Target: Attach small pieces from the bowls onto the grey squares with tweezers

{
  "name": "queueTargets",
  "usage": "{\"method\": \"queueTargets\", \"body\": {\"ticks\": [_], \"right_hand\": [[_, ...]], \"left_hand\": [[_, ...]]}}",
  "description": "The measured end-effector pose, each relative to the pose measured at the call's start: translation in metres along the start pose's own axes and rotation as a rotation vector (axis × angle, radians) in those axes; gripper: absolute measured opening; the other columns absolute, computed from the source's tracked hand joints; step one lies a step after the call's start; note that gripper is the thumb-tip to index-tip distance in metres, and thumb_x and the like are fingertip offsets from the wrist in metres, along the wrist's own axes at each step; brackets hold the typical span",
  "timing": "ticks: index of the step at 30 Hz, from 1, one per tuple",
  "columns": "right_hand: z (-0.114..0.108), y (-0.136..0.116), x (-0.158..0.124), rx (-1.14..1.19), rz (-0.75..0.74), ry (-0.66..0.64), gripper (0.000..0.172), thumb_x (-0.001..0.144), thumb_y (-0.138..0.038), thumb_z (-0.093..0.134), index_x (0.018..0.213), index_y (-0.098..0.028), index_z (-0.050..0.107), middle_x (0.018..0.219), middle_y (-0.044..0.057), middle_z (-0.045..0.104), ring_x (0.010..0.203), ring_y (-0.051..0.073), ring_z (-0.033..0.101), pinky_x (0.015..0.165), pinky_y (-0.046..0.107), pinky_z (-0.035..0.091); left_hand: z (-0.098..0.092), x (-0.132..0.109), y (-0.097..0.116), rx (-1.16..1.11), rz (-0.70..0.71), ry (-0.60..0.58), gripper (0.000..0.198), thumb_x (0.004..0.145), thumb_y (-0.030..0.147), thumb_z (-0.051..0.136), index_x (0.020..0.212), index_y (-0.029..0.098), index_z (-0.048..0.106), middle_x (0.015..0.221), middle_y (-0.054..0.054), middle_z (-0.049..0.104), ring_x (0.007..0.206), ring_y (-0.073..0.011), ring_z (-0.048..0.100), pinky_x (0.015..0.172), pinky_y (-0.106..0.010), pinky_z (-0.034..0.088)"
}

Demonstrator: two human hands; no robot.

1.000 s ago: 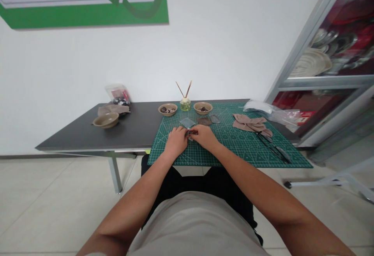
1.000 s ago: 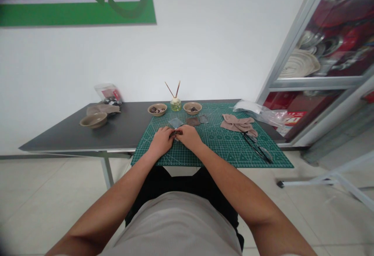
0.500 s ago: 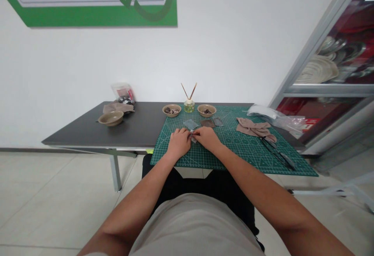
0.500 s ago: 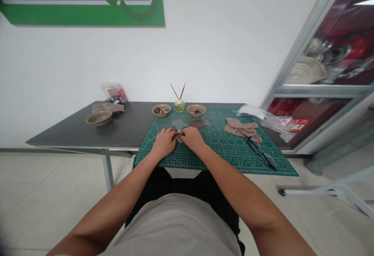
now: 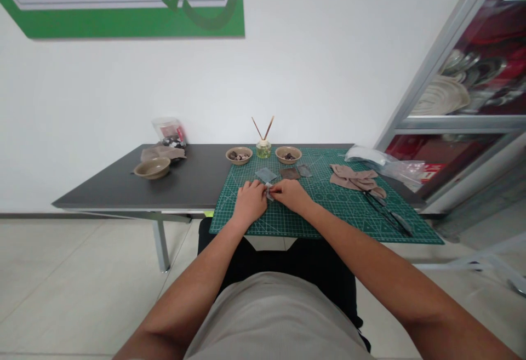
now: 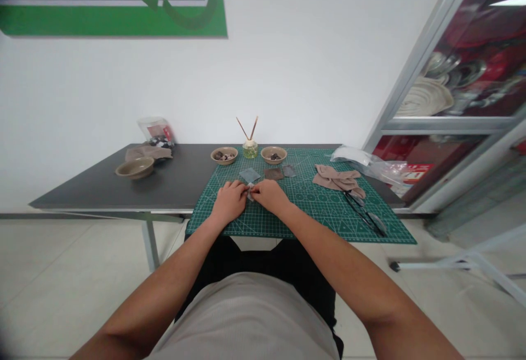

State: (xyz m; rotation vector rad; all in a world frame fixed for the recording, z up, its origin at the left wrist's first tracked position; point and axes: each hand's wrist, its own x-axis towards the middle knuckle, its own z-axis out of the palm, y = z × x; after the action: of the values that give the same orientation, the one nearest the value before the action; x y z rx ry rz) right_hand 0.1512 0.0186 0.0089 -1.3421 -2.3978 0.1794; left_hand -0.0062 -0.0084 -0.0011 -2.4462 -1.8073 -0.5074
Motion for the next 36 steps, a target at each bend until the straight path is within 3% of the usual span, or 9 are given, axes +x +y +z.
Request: {"method": "queueTargets", "body": {"ticks": [5,10,36], "right_hand": [[0.001,0.000,0.002,-0.024,0.057,0.042,0.018,0.086,-0.023,0.059,0.089,-0.023,0.077,0.091,0.003,0.075,0.090,0.019,0.065,0.079,0.026,0.043],[-0.001,-0.008,-0.001,-0.015,0.009,0.019,0.019,0.086,-0.024,0.058,0.088,-0.022,0.077,0.087,0.003,0.075,0.087,0.018,0.064,0.076,0.027,0.042],[0.000,0.008,-0.005,-0.046,0.061,0.060,0.016,0.085,-0.023,0.060,0.087,-0.022,0.076,0.089,0.003,0.075,0.087,0.019,0.063,0.076,0.026,0.042]], "left_hand": [[0.000,0.001,0.002,0.015,-0.003,0.002,0.028,0.094,0.027,0.037,0.104,0.021,0.062,0.110,-0.009,0.058,0.106,-0.0267,0.047,0.084,-0.040,0.040],[0.001,0.003,0.001,0.004,-0.004,-0.018,0.026,0.093,0.026,0.039,0.104,0.021,0.062,0.109,-0.009,0.058,0.105,-0.0265,0.047,0.084,-0.040,0.040],[-0.002,0.001,0.000,-0.026,-0.033,-0.015,0.033,0.093,0.029,0.039,0.111,0.024,0.066,0.110,-0.009,0.059,0.106,-0.0262,0.047,0.086,-0.040,0.041]]}}
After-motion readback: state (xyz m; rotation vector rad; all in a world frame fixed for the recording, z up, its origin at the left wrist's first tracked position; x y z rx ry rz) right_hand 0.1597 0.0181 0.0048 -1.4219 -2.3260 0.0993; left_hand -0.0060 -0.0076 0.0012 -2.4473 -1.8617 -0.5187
